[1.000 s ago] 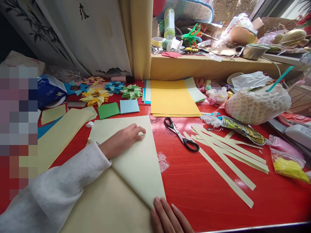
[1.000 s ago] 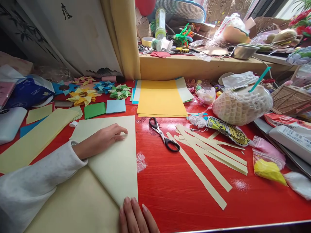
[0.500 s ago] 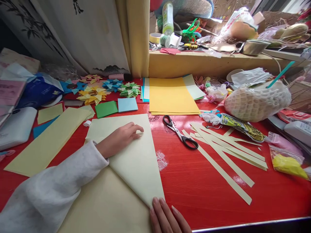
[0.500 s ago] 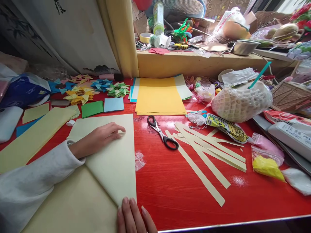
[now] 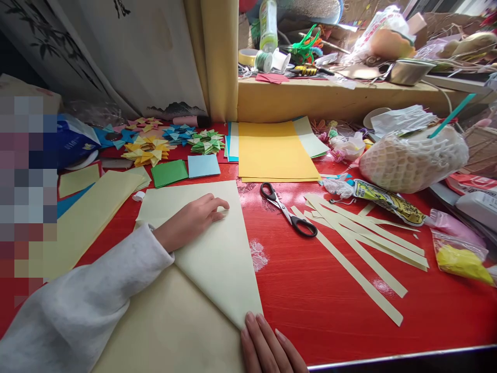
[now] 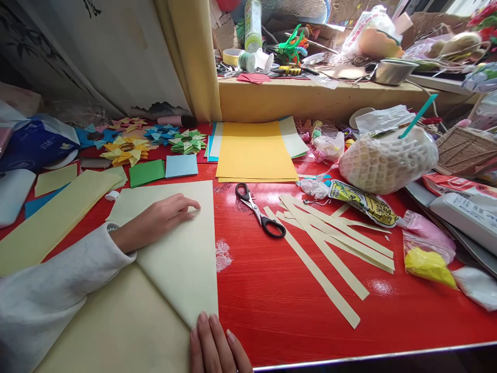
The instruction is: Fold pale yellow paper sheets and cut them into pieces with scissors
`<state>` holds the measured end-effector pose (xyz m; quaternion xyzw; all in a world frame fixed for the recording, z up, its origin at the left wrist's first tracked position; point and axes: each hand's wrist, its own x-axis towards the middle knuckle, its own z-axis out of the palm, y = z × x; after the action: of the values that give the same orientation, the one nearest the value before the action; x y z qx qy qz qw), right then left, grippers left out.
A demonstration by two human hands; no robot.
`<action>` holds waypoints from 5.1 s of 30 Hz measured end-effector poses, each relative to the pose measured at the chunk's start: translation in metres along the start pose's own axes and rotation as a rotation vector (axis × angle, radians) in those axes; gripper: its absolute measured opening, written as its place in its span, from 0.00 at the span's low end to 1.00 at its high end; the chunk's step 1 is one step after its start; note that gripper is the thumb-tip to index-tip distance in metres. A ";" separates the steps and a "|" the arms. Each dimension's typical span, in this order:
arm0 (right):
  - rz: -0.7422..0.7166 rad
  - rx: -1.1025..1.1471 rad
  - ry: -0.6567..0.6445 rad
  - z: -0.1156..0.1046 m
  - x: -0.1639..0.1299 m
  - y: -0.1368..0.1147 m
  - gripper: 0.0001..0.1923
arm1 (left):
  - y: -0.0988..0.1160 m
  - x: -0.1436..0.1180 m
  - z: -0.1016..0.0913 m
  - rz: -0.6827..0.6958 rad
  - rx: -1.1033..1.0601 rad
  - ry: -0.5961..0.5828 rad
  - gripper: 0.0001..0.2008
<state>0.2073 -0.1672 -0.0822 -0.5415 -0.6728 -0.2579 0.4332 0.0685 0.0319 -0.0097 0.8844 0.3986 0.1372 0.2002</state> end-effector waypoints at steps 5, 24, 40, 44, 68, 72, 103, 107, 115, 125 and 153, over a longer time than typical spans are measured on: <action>0.033 0.008 -0.009 0.000 0.000 -0.002 0.18 | -0.001 0.000 0.000 0.008 0.000 0.003 0.10; 0.003 0.005 -0.009 -0.001 -0.001 0.000 0.19 | -0.001 0.000 0.001 0.025 -0.001 0.007 0.11; 0.021 0.002 -0.016 -0.002 -0.001 -0.003 0.21 | 0.000 0.000 0.001 0.022 0.017 -0.006 0.11; 0.030 0.001 -0.012 -0.001 -0.001 -0.003 0.21 | 0.000 0.000 0.001 0.021 0.015 -0.011 0.11; 0.039 -0.014 -0.055 -0.005 -0.001 -0.009 0.25 | 0.005 -0.006 0.001 0.200 0.449 0.028 0.16; 0.060 -0.050 -0.087 -0.008 -0.001 -0.012 0.28 | 0.011 -0.007 0.006 0.363 0.622 0.075 0.17; 0.075 -0.170 -0.085 -0.007 0.028 -0.038 0.18 | 0.050 -0.054 0.036 0.114 0.468 -0.050 0.35; -0.026 -0.083 -0.213 -0.002 0.040 -0.040 0.22 | 0.049 -0.054 0.037 0.120 0.481 -0.031 0.33; -0.123 0.030 -0.389 -0.004 0.038 -0.018 0.29 | 0.048 -0.054 0.037 0.136 0.483 0.003 0.28; -0.286 0.068 -0.503 -0.017 0.042 0.004 0.31 | 0.020 -0.049 0.017 0.308 0.426 -0.192 0.27; -0.161 0.084 -0.404 -0.019 0.034 -0.002 0.26 | 0.079 -0.128 0.039 0.271 0.492 -0.025 0.27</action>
<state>0.2099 -0.1663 -0.0435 -0.5081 -0.7972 -0.1495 0.2896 0.0531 -0.1225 -0.0186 0.9533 0.2956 0.0509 -0.0355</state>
